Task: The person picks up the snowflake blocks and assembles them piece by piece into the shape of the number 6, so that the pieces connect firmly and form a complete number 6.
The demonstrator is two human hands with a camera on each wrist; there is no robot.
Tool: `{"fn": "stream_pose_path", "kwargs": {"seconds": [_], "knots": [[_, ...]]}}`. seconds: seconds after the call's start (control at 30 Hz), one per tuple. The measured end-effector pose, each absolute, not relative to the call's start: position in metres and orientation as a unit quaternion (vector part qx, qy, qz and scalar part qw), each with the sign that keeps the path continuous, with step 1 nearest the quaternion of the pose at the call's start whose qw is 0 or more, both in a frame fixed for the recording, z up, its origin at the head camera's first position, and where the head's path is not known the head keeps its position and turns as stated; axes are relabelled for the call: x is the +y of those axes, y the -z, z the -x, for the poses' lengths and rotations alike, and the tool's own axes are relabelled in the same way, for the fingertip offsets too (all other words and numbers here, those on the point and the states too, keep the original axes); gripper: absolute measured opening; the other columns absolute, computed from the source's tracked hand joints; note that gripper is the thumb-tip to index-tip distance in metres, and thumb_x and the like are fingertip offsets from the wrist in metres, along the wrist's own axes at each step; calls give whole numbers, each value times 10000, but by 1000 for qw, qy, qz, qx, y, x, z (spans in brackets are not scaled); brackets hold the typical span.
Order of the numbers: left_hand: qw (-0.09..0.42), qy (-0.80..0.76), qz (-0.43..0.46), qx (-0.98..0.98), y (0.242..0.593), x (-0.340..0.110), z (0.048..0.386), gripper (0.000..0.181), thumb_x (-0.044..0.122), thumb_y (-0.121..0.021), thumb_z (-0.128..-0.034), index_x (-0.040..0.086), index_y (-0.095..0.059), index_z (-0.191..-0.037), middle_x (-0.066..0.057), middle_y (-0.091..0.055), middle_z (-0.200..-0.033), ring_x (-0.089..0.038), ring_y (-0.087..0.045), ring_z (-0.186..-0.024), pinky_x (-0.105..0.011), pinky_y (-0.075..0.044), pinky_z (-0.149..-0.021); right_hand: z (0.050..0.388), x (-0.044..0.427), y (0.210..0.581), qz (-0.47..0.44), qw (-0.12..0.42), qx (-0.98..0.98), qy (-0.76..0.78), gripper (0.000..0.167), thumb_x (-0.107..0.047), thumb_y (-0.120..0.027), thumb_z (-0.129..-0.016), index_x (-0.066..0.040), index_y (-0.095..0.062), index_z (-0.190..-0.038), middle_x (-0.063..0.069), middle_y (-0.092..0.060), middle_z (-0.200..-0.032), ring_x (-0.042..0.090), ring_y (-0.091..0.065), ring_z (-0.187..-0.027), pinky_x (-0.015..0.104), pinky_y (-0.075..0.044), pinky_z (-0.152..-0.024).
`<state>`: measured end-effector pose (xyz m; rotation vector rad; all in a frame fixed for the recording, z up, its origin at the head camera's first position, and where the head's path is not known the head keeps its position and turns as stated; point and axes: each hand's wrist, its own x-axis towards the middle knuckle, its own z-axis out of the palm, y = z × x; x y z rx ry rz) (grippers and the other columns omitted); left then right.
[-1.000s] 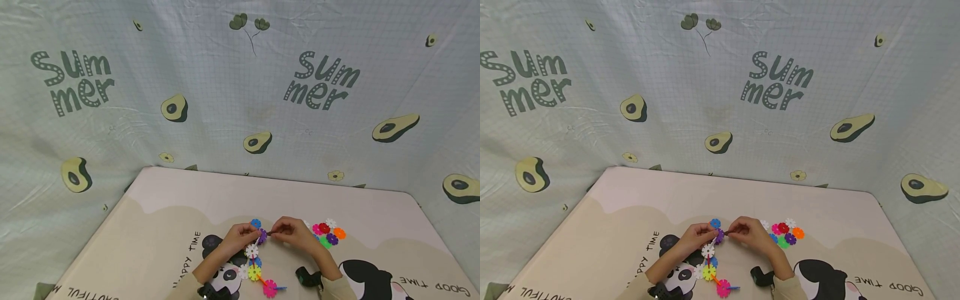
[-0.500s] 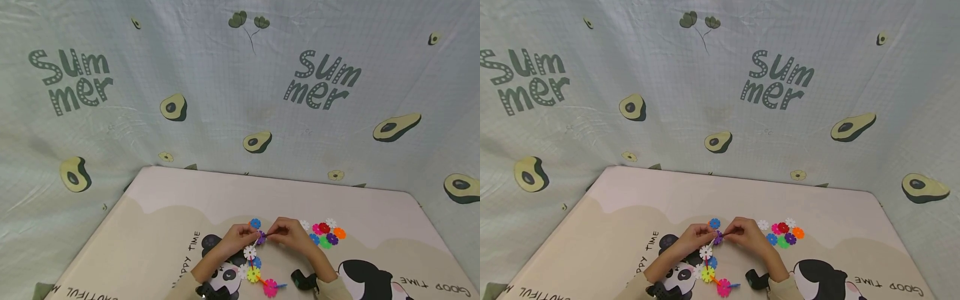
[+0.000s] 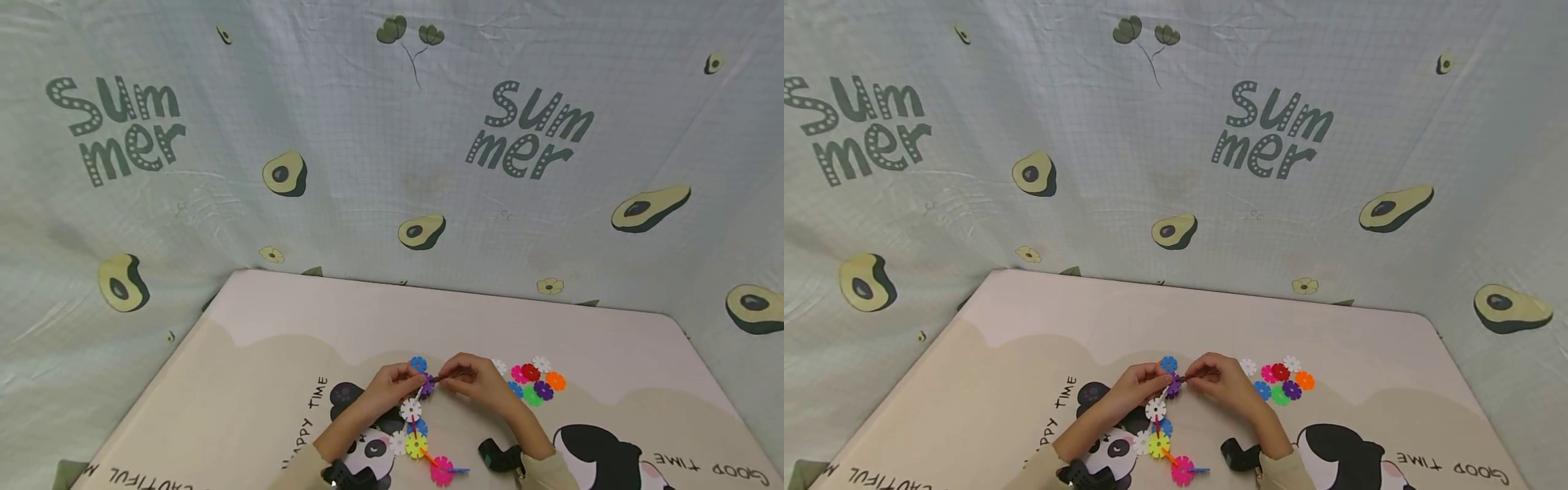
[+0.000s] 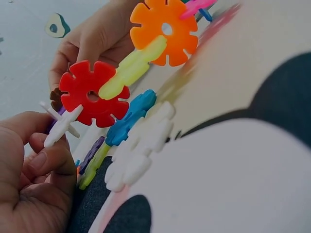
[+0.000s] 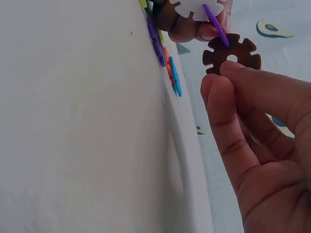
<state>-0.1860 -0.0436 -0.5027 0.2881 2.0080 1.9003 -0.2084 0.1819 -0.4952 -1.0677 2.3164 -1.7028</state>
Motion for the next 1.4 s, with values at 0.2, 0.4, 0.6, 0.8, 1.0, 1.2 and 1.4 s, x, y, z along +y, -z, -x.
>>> {"fn": "stream_pose_path", "kwargs": {"seconds": [0.2, 0.4, 0.6, 0.8, 1.0, 1.2, 1.4], "knots": [[184, -670, -109, 710, 503, -47, 186, 259, 174, -598, -973, -84, -606, -953, 48, -489, -654, -64, -404, -555, -179, -350, -502, 209, 180, 493, 348, 47, 753, 556, 85, 31, -675, -877, 47, -677, -961, 208, -667, -901, 107, -657, -737, 272, -562, -648], [192, -676, -96, 705, 501, -47, 186, 254, 188, -611, -965, -64, -602, -932, 45, -484, -651, -70, -394, -556, -187, -341, -494, 210, 181, 490, 330, 63, 767, 547, 79, 1, -688, -876, 30, -675, -948, 191, -680, -878, 116, -653, -718, 269, -555, -627], [192, -677, -93, 704, 501, -49, 185, 246, 174, -607, -965, -72, -608, -955, 41, -481, -649, -72, -390, -556, -184, -341, -490, 212, 181, 490, 333, 70, 769, 542, 77, -6, -689, -879, 22, -670, -948, 188, -680, -883, 109, -647, -731, 267, -553, -636], [188, -677, -97, 705, 502, -50, 186, 263, 177, -604, -969, -85, -611, -986, 40, -483, -657, -71, -392, -554, -181, -339, -494, 213, 181, 491, 328, 75, 793, 509, 116, -6, -692, -874, -20, -681, -989, 128, -691, -945, 64, -628, -813, 250, -539, -709], [198, -696, -96, 684, 502, -48, 186, 227, 163, -580, -978, -63, -566, -1004, 32, -487, -687, -79, -398, -585, -186, -334, -514, 215, 178, 495, 323, 79, 822, 463, 183, -48, -717, -865, -25, -665, -1040, 109, -664, -986, 34, -556, -760, 226, -500, -658], [209, -704, -97, 671, 501, -47, 185, 157, 146, -556, -972, -9, -537, -954, 35, -473, -629, -54, -391, -545, -180, -332, -493, 224, 166, 497, 363, 55, 820, 439, 292, 12, -674, -878, -4, -622, -1164, 152, -604, -1069, 39, -488, -755, 217, -462, -655], [217, -714, -113, 656, 502, -47, 186, 126, 130, -538, -981, 18, -520, -927, 45, -448, -616, -48, -368, -532, -179, -311, -491, 232, 156, 499, 363, 33, 835, 411, 295, 5, -635, -912, 3, -625, -1207, 103, -549, -981, 28, -402, -705, 217, -394, -625]]}}
